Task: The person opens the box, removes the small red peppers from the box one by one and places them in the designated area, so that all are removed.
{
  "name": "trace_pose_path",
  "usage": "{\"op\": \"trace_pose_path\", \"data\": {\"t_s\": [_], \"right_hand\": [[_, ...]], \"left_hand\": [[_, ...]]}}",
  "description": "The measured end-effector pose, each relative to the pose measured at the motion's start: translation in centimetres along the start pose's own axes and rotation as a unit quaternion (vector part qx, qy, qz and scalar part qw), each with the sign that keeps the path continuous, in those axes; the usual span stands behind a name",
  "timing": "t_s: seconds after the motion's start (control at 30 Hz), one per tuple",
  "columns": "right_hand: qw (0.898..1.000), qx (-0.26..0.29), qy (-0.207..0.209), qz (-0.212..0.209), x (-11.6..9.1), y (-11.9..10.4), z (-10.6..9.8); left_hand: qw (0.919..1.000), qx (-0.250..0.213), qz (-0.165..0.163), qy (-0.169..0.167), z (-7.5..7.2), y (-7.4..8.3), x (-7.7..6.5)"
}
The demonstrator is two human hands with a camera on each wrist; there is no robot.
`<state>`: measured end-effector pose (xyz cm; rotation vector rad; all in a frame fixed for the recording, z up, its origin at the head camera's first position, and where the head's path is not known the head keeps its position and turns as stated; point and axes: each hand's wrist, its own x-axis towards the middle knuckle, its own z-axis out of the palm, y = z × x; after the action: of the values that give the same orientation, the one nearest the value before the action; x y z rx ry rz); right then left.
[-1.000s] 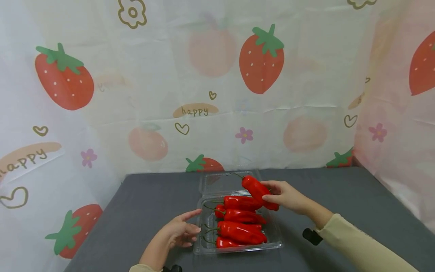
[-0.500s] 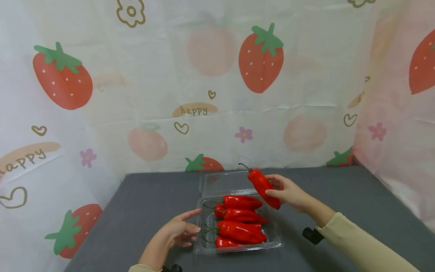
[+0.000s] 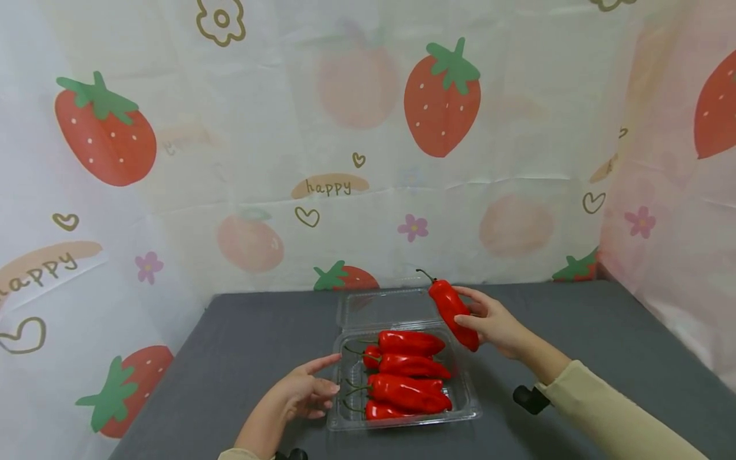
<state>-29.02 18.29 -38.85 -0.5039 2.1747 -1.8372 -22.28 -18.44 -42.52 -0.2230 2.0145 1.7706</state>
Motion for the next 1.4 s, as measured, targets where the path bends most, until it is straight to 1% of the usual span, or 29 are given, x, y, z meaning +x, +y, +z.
{"op": "trace_pose_path", "data": {"t_s": [0.2, 0.4, 0.63, 0.93, 1.2, 1.4], "right_hand": [[1.0, 0.003, 0.015, 0.0, 0.0, 0.1, -0.2], [0.999, 0.005, 0.047, 0.005, 0.1, 0.3, -0.2], [0.996, 0.005, 0.086, 0.028, 0.2, 0.4, -0.2], [0.993, 0.005, 0.106, 0.042, 0.4, 0.8, -0.4], [0.989, 0.011, 0.133, 0.062, 0.6, 1.3, -0.5], [0.987, 0.011, 0.146, 0.073, 0.6, 1.6, -0.7]], "left_hand": [[1.0, 0.0, -0.002, -0.001, 0.0, -0.1, 0.1], [1.0, 0.0, -0.004, 0.002, 0.0, -0.2, 0.2], [1.0, -0.004, -0.008, 0.002, 0.0, -0.3, 0.2], [1.0, -0.004, -0.004, 0.001, 0.1, -0.1, 0.1], [1.0, 0.0, -0.005, 0.0, 0.0, 0.0, 0.2], [1.0, 0.004, -0.006, 0.002, 0.0, -0.1, 0.1]]}}
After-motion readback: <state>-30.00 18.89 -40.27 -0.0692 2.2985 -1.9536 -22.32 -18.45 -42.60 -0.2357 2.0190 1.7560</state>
